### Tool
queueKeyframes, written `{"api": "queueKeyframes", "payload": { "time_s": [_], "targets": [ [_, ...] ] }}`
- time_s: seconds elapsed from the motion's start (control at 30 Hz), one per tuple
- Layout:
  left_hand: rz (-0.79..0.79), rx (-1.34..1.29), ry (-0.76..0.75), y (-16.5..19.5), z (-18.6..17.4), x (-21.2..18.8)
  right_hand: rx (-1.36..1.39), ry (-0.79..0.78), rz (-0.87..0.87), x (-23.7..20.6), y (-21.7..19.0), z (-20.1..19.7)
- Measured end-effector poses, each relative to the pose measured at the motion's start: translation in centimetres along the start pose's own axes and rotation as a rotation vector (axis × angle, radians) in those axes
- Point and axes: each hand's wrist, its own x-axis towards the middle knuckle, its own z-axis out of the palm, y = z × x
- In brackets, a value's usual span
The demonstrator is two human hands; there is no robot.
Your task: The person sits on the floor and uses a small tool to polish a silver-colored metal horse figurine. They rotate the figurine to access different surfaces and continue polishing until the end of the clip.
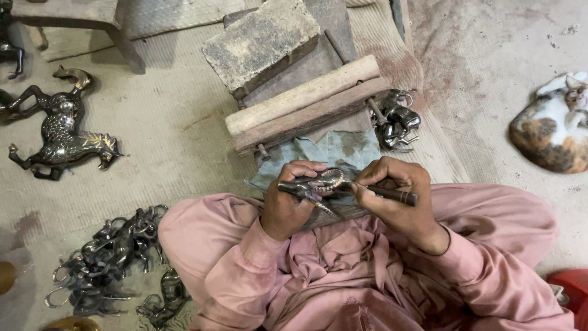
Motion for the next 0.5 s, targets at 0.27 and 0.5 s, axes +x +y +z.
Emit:
{"api": "queueKeyframes", "payload": {
  "time_s": [0.27, 0.5],
  "targets": [
    [-0.004, 0.017, 0.038, -0.1, 0.5, 0.1, -0.008, -0.161, -0.149, 0.5, 0.0, -1.2],
    [-0.104, -0.061, 0.01, 0.3, 0.2, 0.4, -0.139, -0.144, -0.283, 1.0, 0.1, -0.8]
  ]
}}
